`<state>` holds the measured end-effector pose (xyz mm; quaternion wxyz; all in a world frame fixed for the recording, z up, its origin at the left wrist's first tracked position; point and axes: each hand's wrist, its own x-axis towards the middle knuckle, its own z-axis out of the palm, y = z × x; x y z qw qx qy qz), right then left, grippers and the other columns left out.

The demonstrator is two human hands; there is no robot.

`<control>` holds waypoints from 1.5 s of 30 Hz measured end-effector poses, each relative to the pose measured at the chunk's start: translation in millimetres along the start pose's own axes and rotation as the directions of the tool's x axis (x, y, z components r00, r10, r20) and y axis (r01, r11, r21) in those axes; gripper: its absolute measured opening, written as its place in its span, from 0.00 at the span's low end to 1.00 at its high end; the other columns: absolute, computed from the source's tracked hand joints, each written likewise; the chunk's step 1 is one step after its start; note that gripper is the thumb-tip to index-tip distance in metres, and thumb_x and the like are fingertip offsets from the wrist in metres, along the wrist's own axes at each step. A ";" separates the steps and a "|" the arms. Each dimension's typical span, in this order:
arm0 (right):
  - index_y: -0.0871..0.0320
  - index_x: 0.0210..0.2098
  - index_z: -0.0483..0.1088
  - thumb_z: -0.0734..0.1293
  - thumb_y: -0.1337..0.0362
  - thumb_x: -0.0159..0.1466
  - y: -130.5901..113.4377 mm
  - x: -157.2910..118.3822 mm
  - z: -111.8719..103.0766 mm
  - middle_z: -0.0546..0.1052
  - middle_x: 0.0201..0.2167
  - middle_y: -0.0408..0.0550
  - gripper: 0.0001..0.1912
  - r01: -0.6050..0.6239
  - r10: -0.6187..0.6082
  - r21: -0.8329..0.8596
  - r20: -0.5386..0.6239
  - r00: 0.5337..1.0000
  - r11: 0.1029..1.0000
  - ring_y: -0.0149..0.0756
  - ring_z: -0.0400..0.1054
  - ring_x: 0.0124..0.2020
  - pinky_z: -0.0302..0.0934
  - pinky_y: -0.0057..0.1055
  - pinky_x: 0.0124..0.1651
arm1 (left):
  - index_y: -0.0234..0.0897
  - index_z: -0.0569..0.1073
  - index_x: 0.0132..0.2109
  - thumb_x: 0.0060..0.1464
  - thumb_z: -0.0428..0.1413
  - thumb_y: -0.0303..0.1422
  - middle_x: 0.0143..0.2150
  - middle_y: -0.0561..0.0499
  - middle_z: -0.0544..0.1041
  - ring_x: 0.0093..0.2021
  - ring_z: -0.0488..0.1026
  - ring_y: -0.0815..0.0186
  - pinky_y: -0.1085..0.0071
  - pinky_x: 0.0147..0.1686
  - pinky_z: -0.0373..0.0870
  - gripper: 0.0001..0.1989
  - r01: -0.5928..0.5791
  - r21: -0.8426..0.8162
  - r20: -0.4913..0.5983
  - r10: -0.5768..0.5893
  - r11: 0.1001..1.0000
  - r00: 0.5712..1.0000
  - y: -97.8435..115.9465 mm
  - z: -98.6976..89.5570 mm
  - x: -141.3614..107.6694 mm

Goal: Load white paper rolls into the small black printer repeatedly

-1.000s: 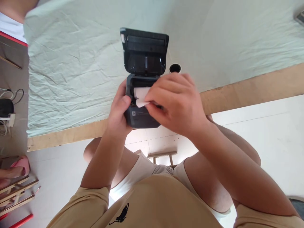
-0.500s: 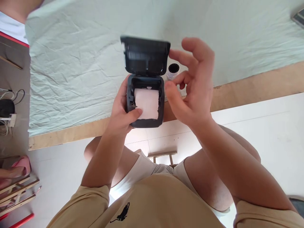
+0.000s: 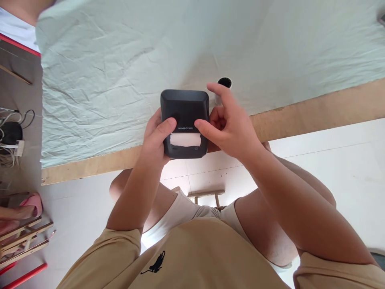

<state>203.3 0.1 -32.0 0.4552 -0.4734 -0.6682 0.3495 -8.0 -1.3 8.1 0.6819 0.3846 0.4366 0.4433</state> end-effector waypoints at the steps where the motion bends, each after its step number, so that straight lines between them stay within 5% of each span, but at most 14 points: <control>1: 0.43 0.74 0.63 0.73 0.55 0.73 0.5 1.5 -1.4 0.73 0.28 0.35 0.33 -0.001 0.001 -0.018 0.020 1.000 1.000 0.34 0.71 0.24 0.69 0.32 0.27 | 0.46 0.79 0.56 0.55 0.74 0.57 0.52 0.45 0.87 0.61 0.87 0.40 0.54 0.48 0.89 0.30 -0.004 -0.010 -0.004 0.004 1.000 1.000 0.7 0.2 0.1; 11: 0.42 0.82 0.56 0.66 0.46 0.77 20.5 -0.1 -7.1 0.75 0.34 0.41 0.38 0.091 -0.094 0.033 0.110 0.989 0.995 0.37 0.72 0.28 0.70 0.34 0.28 | 0.46 0.81 0.52 0.69 0.62 0.60 0.58 0.48 0.86 0.76 0.77 0.45 0.55 0.61 0.87 0.23 -0.102 -0.085 0.010 0.103 0.991 0.995 -3.3 2.9 5.2; 19: 0.41 0.82 0.53 0.69 0.47 0.75 12.0 -3.4 -4.3 0.77 0.34 0.39 0.41 0.106 -0.107 0.013 0.093 0.990 0.994 0.37 0.73 0.28 0.71 0.35 0.28 | 0.43 0.79 0.41 0.71 0.59 0.60 0.45 0.48 0.87 0.67 0.84 0.46 0.54 0.55 0.90 0.24 -0.013 -0.098 -0.132 0.000 0.995 0.991 -14.6 -4.2 13.6; 26: 0.46 0.82 0.55 0.76 0.53 0.67 6.6 -1.9 -3.3 0.78 0.35 0.39 0.49 0.019 -0.033 0.123 0.119 0.992 0.992 0.35 0.72 0.27 0.70 0.32 0.26 | 0.44 0.74 0.34 0.70 0.62 0.56 0.36 0.51 0.82 0.60 0.87 0.50 0.55 0.52 0.91 0.24 -0.098 -0.032 -0.250 0.087 0.995 0.964 -19.1 -9.9 14.3; 32: 0.44 0.73 0.65 0.76 0.54 0.70 -12.8 1.3 -0.2 0.69 0.22 0.30 0.36 0.071 -0.071 0.096 -0.006 0.997 0.993 0.32 0.63 0.19 0.61 0.30 0.21 | 0.43 0.82 0.45 0.74 0.55 0.59 0.45 0.48 0.87 0.69 0.82 0.47 0.54 0.57 0.89 0.25 -0.082 -0.100 -0.152 0.066 0.992 0.986 -10.8 -0.9 13.5; 34: 0.43 0.68 0.69 0.75 0.54 0.72 -28.2 4.6 -0.2 0.73 0.25 0.31 0.28 0.088 -0.077 0.084 -0.127 0.989 0.993 0.30 0.65 0.19 0.61 0.31 0.21 | 0.43 0.83 0.46 0.73 0.53 0.62 0.45 0.46 0.87 0.69 0.82 0.46 0.53 0.56 0.88 0.28 -0.084 -0.083 -0.093 0.076 0.993 0.993 -9.1 0.8 12.2; 37: 0.44 0.55 0.73 0.72 0.56 0.74 -49.4 13.0 -1.2 0.82 0.47 0.42 0.12 0.133 -0.126 -0.004 -0.363 0.923 0.991 0.32 0.79 0.31 0.63 0.31 0.23 | 0.43 0.82 0.46 0.70 0.58 0.63 0.43 0.47 0.86 0.65 0.85 0.46 0.55 0.53 0.89 0.28 -0.053 -0.057 -0.047 0.051 0.997 0.998 -9.5 -1.1 10.0; 39: 0.46 0.47 0.74 0.70 0.60 0.74 -56.2 19.6 -1.9 0.82 0.50 0.45 0.03 0.154 -0.196 -0.139 -0.385 0.902 0.978 0.36 0.82 0.36 0.63 0.33 0.25 | 0.44 0.81 0.45 0.67 0.61 0.64 0.42 0.48 0.86 0.60 0.87 0.47 0.58 0.49 0.89 0.27 -0.012 -0.045 -0.043 0.010 0.999 0.999 -10.6 -3.8 8.6; 42: 0.50 0.37 0.74 0.69 0.65 0.71 -55.8 27.3 -2.8 0.79 0.31 0.43 0.05 0.209 -0.348 -0.500 -0.202 0.916 0.841 0.34 0.70 0.26 0.54 0.36 0.26 | 0.45 0.80 0.46 0.65 0.62 0.65 0.41 0.48 0.85 0.52 0.89 0.49 0.61 0.39 0.87 0.27 0.004 -0.017 -0.013 -0.004 1.000 1.000 -11.7 -6.9 7.2; 45: 0.53 0.32 0.74 0.69 0.65 0.70 -52.7 30.0 -5.1 0.78 0.28 0.43 0.08 0.240 -0.358 -0.706 -0.021 0.934 0.667 0.31 0.59 0.23 0.42 0.36 0.27 | 0.46 0.81 0.46 0.66 0.61 0.65 0.38 0.49 0.85 0.44 0.89 0.52 0.63 0.29 0.82 0.27 -0.025 0.022 -0.002 0.025 0.999 1.000 -12.8 -7.7 6.8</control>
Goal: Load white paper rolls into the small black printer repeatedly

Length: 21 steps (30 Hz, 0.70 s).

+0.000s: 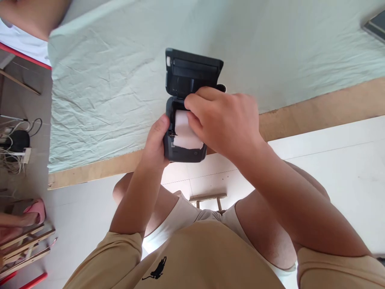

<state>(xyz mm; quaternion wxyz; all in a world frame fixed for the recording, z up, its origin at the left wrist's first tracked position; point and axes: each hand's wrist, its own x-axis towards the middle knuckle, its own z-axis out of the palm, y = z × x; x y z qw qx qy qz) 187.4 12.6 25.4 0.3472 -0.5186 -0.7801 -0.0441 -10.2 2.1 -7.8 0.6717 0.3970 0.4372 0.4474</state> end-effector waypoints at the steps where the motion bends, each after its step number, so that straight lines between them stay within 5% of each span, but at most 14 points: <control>1: 0.54 0.31 0.74 0.69 0.65 0.69 1.5 -0.2 -0.8 0.79 0.29 0.43 0.08 0.014 -0.014 -0.016 0.026 1.000 1.000 0.30 0.58 0.23 0.40 0.36 0.27 | 0.45 0.81 0.46 0.67 0.60 0.64 0.36 0.49 0.84 0.41 0.88 0.53 0.64 0.27 0.80 0.27 -0.005 0.007 -0.006 0.005 1.000 1.000 -0.5 0.0 0.1; 6: 0.53 0.30 0.69 0.73 0.63 0.64 10.0 0.4 -6.1 0.73 0.25 0.42 0.09 0.041 -0.048 0.044 0.154 0.987 0.998 0.30 0.53 0.21 0.38 0.37 0.27 | 0.44 0.81 0.45 0.69 0.60 0.60 0.33 0.51 0.82 0.34 0.85 0.58 0.66 0.23 0.76 0.24 -0.001 -0.017 -0.014 0.001 1.000 1.000 -2.8 0.2 1.7; 10: 0.48 0.37 0.72 0.75 0.65 0.62 6.6 6.9 -9.2 0.71 0.21 0.39 0.09 -0.050 0.000 0.149 0.319 0.948 0.988 0.33 0.56 0.20 0.46 0.37 0.22 | 0.45 0.80 0.43 0.67 0.60 0.63 0.34 0.50 0.82 0.39 0.88 0.55 0.64 0.29 0.82 0.26 0.018 0.000 -0.019 -0.018 1.000 1.000 -0.9 1.4 3.3; 14: 0.47 0.48 0.78 0.78 0.64 0.63 9.0 3.9 -21.8 0.85 0.37 0.42 0.15 -0.159 0.083 0.374 0.212 0.974 0.914 0.33 0.66 0.23 0.60 0.39 0.26 | 0.45 0.78 0.43 0.65 0.61 0.67 0.39 0.48 0.83 0.47 0.89 0.51 0.59 0.39 0.86 0.29 0.046 -0.016 -0.033 -0.047 0.999 0.998 3.8 4.6 4.3; 18: 0.38 0.57 0.79 0.71 0.44 0.75 62.5 -18.5 -23.8 0.82 0.42 0.45 0.15 -0.192 0.344 0.703 -0.080 0.936 0.685 0.38 0.75 0.30 0.55 0.35 0.23 | 0.45 0.78 0.45 0.62 0.62 0.68 0.39 0.49 0.84 0.45 0.89 0.50 0.60 0.34 0.86 0.30 0.112 -0.049 -0.018 -0.113 0.992 0.993 4.0 4.0 5.3; 21: 0.38 0.59 0.76 0.62 0.32 0.76 106.5 -35.0 -10.5 0.80 0.46 0.48 0.25 -0.366 0.487 0.701 0.030 0.873 0.612 0.42 0.78 0.34 0.60 0.37 0.25 | 0.45 0.79 0.47 0.64 0.62 0.67 0.38 0.51 0.84 0.38 0.88 0.55 0.65 0.26 0.82 0.30 0.109 -0.061 -0.011 -0.110 0.992 0.994 1.4 1.0 5.7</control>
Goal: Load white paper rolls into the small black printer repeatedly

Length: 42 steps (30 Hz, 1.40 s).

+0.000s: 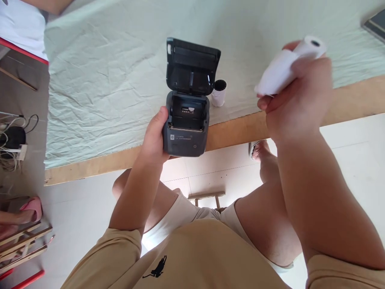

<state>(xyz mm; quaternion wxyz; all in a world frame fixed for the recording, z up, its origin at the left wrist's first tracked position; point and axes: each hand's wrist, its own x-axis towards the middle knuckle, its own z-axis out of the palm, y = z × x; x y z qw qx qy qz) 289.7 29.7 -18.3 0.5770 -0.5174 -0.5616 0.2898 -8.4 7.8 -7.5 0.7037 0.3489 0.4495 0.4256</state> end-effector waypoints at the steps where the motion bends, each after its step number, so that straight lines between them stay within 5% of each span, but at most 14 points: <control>1: 0.39 0.57 0.75 0.66 0.32 0.74 8.7 1.2 -1.9 0.79 0.44 0.47 0.24 -0.049 0.046 -0.058 -0.039 0.998 0.997 0.42 0.77 0.33 0.64 0.39 0.26 | 0.45 0.79 0.48 0.64 0.61 0.67 0.38 0.51 0.84 0.36 0.88 0.56 0.66 0.24 0.80 0.30 0.000 0.000 -0.008 0.000 1.000 1.000 -0.5 -0.8 0.0; 4: 0.45 0.49 0.73 0.74 0.34 0.69 12.2 1.8 5.9 0.77 0.40 0.45 0.24 -0.081 0.058 -0.233 -0.103 0.993 0.969 0.44 0.75 0.32 0.76 0.54 0.36 | 0.45 0.80 0.50 0.64 0.62 0.66 0.39 0.51 0.84 0.34 0.88 0.56 0.68 0.19 0.76 0.29 0.015 0.003 -0.013 -0.015 1.000 1.000 0.1 -1.0 -0.9; 8: 0.45 0.45 0.77 0.77 0.41 0.69 0.0 8.6 15.6 0.80 0.44 0.50 0.18 0.158 -0.141 -0.497 0.070 0.987 0.853 0.59 0.79 0.53 0.76 0.69 0.59 | 0.45 0.78 0.47 0.64 0.64 0.65 0.39 0.50 0.85 0.43 0.90 0.51 0.70 0.18 0.73 0.28 -0.007 -0.008 0.018 0.007 1.000 1.000 2.3 1.2 -2.4; 10: 0.41 0.48 0.79 0.79 0.48 0.69 2.1 14.9 13.5 0.83 0.47 0.47 0.13 0.157 -0.111 -0.573 0.115 0.987 0.804 0.60 0.80 0.55 0.75 0.69 0.61 | 0.45 0.78 0.47 0.64 0.63 0.65 0.40 0.50 0.85 0.46 0.91 0.49 0.70 0.18 0.73 0.28 -0.024 -0.008 0.029 0.025 1.000 0.999 1.8 0.7 -2.4; 13: 0.36 0.61 0.76 0.80 0.53 0.67 7.1 18.3 9.4 0.85 0.50 0.43 0.24 0.078 -0.027 -0.617 0.092 0.995 0.783 0.61 0.82 0.54 0.75 0.71 0.62 | 0.45 0.79 0.49 0.64 0.61 0.67 0.41 0.50 0.86 0.43 0.91 0.51 0.69 0.19 0.76 0.30 -0.030 0.002 0.032 0.030 1.000 0.999 -0.4 -1.6 -1.7; 16: 0.40 0.70 0.70 0.78 0.58 0.67 -2.0 8.7 14.7 0.83 0.59 0.48 0.34 0.234 -0.208 -0.592 0.113 0.972 0.771 0.62 0.79 0.63 0.72 0.69 0.68 | 0.45 0.79 0.50 0.63 0.61 0.68 0.40 0.50 0.86 0.39 0.90 0.53 0.69 0.18 0.75 0.32 -0.016 0.011 0.005 0.016 1.000 1.000 -1.3 -2.1 -1.2; 19: 0.45 0.70 0.69 0.73 0.63 0.69 -15.9 -5.9 32.5 0.82 0.60 0.51 0.31 0.412 -0.370 -0.497 0.186 0.910 0.763 0.58 0.79 0.63 0.74 0.60 0.66 | 0.45 0.79 0.49 0.64 0.62 0.67 0.41 0.50 0.87 0.42 0.91 0.51 0.68 0.20 0.78 0.30 -0.008 0.000 0.001 0.008 1.000 1.000 -1.3 -1.0 -1.1; 25: 0.45 0.70 0.67 0.72 0.61 0.71 -2.9 -8.3 63.7 0.78 0.66 0.57 0.29 0.342 -0.217 -0.487 0.295 0.931 0.803 0.59 0.76 0.65 0.70 0.64 0.71 | 0.47 0.80 0.51 0.67 0.59 0.66 0.42 0.51 0.88 0.51 0.91 0.47 0.58 0.37 0.91 0.28 -0.032 -0.024 -0.015 0.032 0.999 0.999 -3.7 -3.5 -2.0; 33: 0.44 0.66 0.72 0.69 0.65 0.69 -12.7 -19.8 54.9 0.84 0.53 0.51 0.27 0.292 -0.149 -0.463 0.321 0.935 0.837 0.52 0.81 0.51 0.79 0.53 0.55 | 0.46 0.80 0.49 0.64 0.60 0.69 0.45 0.50 0.88 0.53 0.91 0.46 0.56 0.41 0.92 0.31 -0.031 0.005 -0.005 0.031 0.999 1.000 0.3 0.2 -2.6; 37: 0.46 0.63 0.76 0.71 0.63 0.68 -9.5 -20.6 53.5 0.80 0.53 0.52 0.24 0.351 -0.208 -0.466 0.331 0.921 0.812 0.51 0.81 0.50 0.80 0.53 0.53 | 0.46 0.81 0.52 0.64 0.58 0.71 0.46 0.48 0.88 0.55 0.90 0.45 0.55 0.42 0.92 0.34 -0.041 0.010 0.005 0.041 0.999 0.999 0.5 0.5 -3.0; 42: 0.45 0.69 0.70 0.71 0.63 0.68 -4.5 -18.9 53.2 0.82 0.59 0.52 0.30 0.331 -0.198 -0.443 0.320 0.927 0.833 0.52 0.81 0.58 0.81 0.54 0.58 | 0.46 0.79 0.51 0.64 0.60 0.68 0.47 0.48 0.88 0.55 0.90 0.44 0.56 0.39 0.91 0.31 0.015 -0.007 -0.027 -0.015 1.000 1.000 3.5 3.1 -6.4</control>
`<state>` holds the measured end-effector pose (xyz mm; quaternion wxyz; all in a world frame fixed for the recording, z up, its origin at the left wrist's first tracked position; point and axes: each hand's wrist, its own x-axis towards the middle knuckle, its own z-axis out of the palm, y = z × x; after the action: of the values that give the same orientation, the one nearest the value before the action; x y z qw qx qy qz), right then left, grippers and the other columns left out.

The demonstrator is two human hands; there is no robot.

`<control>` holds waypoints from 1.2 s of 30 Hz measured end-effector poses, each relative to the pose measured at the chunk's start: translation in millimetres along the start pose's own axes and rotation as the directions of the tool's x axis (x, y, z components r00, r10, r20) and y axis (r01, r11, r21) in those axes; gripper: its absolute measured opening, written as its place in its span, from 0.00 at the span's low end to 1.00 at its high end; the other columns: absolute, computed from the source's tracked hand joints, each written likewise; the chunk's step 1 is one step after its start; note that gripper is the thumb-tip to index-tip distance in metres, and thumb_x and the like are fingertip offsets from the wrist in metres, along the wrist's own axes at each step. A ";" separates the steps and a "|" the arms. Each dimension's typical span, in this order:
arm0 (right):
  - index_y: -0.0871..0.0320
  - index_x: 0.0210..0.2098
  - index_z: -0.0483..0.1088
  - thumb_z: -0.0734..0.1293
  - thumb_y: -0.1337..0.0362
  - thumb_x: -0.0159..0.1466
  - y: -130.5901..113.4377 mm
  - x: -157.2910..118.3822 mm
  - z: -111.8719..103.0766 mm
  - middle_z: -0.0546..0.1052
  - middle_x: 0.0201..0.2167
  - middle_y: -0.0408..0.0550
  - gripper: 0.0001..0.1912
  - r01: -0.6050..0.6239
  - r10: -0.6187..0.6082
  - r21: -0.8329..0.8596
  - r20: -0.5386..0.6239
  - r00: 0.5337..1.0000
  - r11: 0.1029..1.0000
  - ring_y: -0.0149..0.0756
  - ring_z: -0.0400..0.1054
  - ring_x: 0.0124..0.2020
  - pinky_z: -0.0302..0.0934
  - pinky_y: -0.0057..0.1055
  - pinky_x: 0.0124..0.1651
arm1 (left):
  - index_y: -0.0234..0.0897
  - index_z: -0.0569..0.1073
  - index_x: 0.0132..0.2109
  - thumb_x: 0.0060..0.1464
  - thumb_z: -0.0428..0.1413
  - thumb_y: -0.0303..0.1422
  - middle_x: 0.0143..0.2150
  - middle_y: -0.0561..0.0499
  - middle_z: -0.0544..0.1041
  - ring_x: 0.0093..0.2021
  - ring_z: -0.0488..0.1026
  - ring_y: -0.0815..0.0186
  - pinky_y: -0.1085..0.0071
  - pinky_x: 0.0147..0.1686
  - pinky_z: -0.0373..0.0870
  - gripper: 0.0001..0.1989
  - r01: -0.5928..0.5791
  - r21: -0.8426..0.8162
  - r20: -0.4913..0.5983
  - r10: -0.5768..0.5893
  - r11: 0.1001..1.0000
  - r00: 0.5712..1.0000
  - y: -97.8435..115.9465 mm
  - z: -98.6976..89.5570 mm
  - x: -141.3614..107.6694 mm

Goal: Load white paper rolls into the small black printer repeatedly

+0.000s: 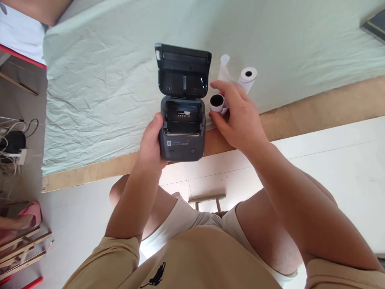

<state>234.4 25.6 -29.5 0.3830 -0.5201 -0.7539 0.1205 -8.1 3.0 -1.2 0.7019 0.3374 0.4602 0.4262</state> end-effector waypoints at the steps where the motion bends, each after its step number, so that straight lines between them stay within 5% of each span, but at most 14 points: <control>1: 0.45 0.67 0.70 0.72 0.63 0.68 -0.2 -0.1 -0.4 0.82 0.60 0.52 0.29 -0.020 0.020 0.014 0.007 1.000 1.000 0.51 0.81 0.59 0.81 0.54 0.58 | 0.46 0.79 0.50 0.64 0.60 0.68 0.46 0.48 0.87 0.55 0.90 0.44 0.57 0.39 0.91 0.30 0.010 -0.002 -0.012 -0.010 1.000 1.000 0.4 0.7 -0.5; 5: 0.46 0.62 0.71 0.76 0.56 0.68 -5.8 0.2 -5.4 0.84 0.55 0.51 0.25 -0.079 0.085 0.080 -0.073 0.994 0.994 0.50 0.83 0.52 0.81 0.53 0.55 | 0.45 0.77 0.50 0.65 0.60 0.68 0.44 0.48 0.85 0.54 0.90 0.44 0.59 0.36 0.89 0.30 -0.022 0.002 -0.024 0.022 1.000 0.999 -1.1 2.5 0.7; 10: 0.44 0.56 0.73 0.78 0.50 0.64 -36.4 5.6 -16.6 0.83 0.44 0.45 0.24 0.098 -0.044 0.160 -0.311 0.949 0.982 0.48 0.82 0.41 0.78 0.48 0.40 | 0.45 0.78 0.53 0.66 0.61 0.65 0.48 0.47 0.83 0.60 0.88 0.41 0.55 0.40 0.89 0.29 -0.093 0.037 0.021 0.092 0.995 0.996 -5.1 2.4 3.5; 14: 0.42 0.52 0.79 0.72 0.60 0.71 -66.1 14.9 -15.8 0.86 0.48 0.44 0.10 0.101 -0.087 0.111 -0.119 0.989 0.989 0.52 0.84 0.50 0.82 0.53 0.52 | 0.45 0.78 0.52 0.66 0.62 0.64 0.52 0.47 0.85 0.65 0.85 0.42 0.55 0.46 0.90 0.28 -0.172 0.070 0.031 0.170 0.983 0.985 -3.8 3.8 0.4; 20: 0.39 0.56 0.80 0.68 0.62 0.75 -63.9 20.4 -1.7 0.85 0.55 0.46 0.14 -0.007 -0.002 0.094 0.089 0.996 0.996 0.53 0.81 0.59 0.82 0.54 0.57 | 0.45 0.80 0.50 0.64 0.66 0.63 0.55 0.48 0.87 0.68 0.83 0.47 0.61 0.46 0.89 0.27 -0.225 0.123 0.031 0.223 0.967 0.974 1.0 4.8 -3.3; 27: 0.43 0.51 0.78 0.65 0.66 0.72 -60.1 10.9 1.0 0.88 0.43 0.43 0.14 0.091 -0.091 0.006 -0.033 0.995 0.996 0.51 0.85 0.48 0.80 0.54 0.54 | 0.45 0.81 0.48 0.64 0.65 0.63 0.56 0.48 0.87 0.70 0.82 0.42 0.57 0.49 0.90 0.26 -0.233 0.105 0.023 0.231 0.967 0.973 -3.3 2.1 -1.9; 31: 0.44 0.47 0.77 0.67 0.68 0.68 -71.9 7.1 1.6 0.87 0.36 0.38 0.13 0.218 -0.215 0.009 -0.149 0.965 0.976 0.47 0.85 0.39 0.75 0.49 0.45 | 0.50 0.78 0.58 0.63 0.63 0.66 0.57 0.47 0.86 0.71 0.81 0.42 0.55 0.52 0.89 0.30 -0.249 0.087 0.055 0.245 0.965 0.968 -5.1 -1.2 -0.2; 34: 0.43 0.48 0.76 0.69 0.67 0.67 -74.8 1.5 2.9 0.88 0.37 0.37 0.13 0.296 -0.277 0.129 -0.146 0.950 0.946 0.47 0.85 0.40 0.74 0.49 0.45 | 0.52 0.74 0.64 0.56 0.71 0.62 0.58 0.46 0.84 0.70 0.81 0.41 0.54 0.55 0.87 0.36 -0.272 0.092 0.077 0.265 0.958 0.961 -4.2 -3.0 2.0; 36: 0.42 0.48 0.75 0.68 0.65 0.69 -71.6 -2.0 3.5 0.87 0.40 0.40 0.11 0.225 -0.207 0.166 -0.120 0.971 0.960 0.48 0.85 0.45 0.76 0.51 0.49 | 0.52 0.72 0.67 0.52 0.76 0.56 0.61 0.45 0.84 0.70 0.81 0.40 0.52 0.58 0.85 0.41 -0.264 0.127 0.076 0.256 0.956 0.964 -3.4 -3.8 3.0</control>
<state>182.7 -6.2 8.7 0.4768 -0.4038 -0.7718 0.1182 -10.0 4.6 -6.5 0.6283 0.4543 0.4190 0.4725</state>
